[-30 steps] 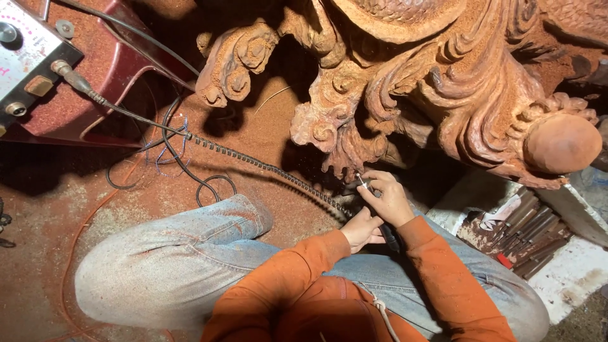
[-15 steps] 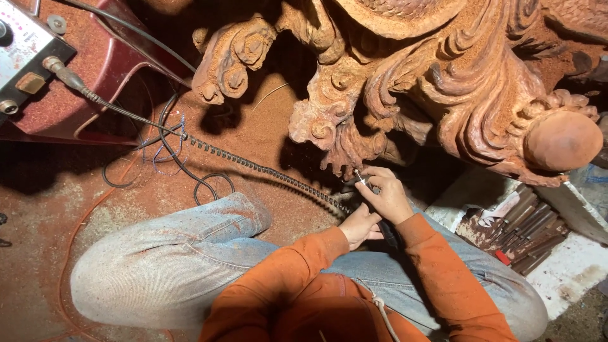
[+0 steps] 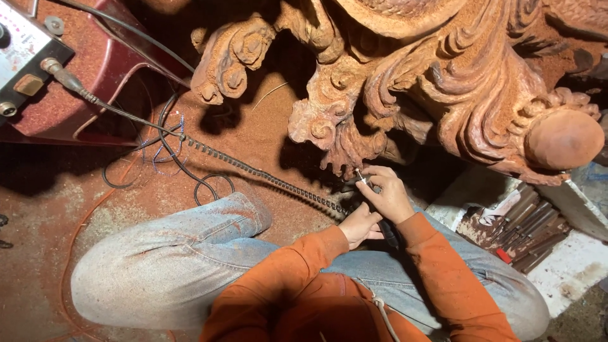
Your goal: Carving intricate details on a large wooden sculpture using a handheld rotary tool.
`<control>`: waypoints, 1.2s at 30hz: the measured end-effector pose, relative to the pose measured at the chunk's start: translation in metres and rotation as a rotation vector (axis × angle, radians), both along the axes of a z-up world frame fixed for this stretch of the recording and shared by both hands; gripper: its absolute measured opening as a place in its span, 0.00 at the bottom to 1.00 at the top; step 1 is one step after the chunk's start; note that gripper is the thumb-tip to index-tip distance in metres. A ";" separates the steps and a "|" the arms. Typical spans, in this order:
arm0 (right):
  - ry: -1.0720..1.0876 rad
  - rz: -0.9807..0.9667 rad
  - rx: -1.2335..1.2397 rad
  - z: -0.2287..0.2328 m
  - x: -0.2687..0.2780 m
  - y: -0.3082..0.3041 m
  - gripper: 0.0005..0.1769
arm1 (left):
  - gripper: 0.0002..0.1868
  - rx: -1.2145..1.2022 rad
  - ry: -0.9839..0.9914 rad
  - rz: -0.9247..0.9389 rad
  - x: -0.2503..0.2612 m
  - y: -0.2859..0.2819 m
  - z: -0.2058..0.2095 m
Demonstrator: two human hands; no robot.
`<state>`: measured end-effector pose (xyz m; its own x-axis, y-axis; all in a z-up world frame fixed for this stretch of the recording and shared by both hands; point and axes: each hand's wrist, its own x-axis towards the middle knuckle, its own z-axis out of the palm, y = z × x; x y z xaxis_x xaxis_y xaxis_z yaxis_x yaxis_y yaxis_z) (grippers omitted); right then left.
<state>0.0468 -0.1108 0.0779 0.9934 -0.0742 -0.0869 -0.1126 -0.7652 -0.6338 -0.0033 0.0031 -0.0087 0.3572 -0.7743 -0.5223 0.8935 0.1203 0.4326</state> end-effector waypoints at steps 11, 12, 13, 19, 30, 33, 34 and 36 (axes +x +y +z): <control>-0.011 0.000 0.013 -0.010 -0.007 0.003 0.23 | 0.31 0.022 0.000 -0.038 -0.001 0.012 0.000; -0.011 -0.002 0.014 -0.010 -0.007 0.004 0.23 | 0.31 0.022 0.000 -0.040 -0.001 0.012 -0.001; -0.016 -0.002 0.013 -0.011 -0.007 0.004 0.23 | 0.30 0.039 -0.002 -0.044 -0.001 0.012 -0.003; 0.000 -0.001 0.003 -0.021 -0.011 0.006 0.24 | 0.29 0.077 -0.004 -0.064 -0.007 0.015 -0.011; -0.036 -0.038 0.006 -0.018 -0.008 0.010 0.25 | 0.30 0.114 -0.028 -0.074 0.003 0.019 -0.003; -0.014 -0.038 0.015 -0.017 -0.008 0.010 0.24 | 0.30 0.123 -0.032 -0.078 0.002 0.019 -0.003; -0.025 -0.043 0.017 -0.013 -0.007 0.011 0.24 | 0.30 0.128 -0.036 -0.073 0.004 0.019 -0.002; -0.035 -0.049 0.018 -0.008 -0.005 0.012 0.24 | 0.30 0.132 -0.040 -0.069 0.006 0.019 -0.002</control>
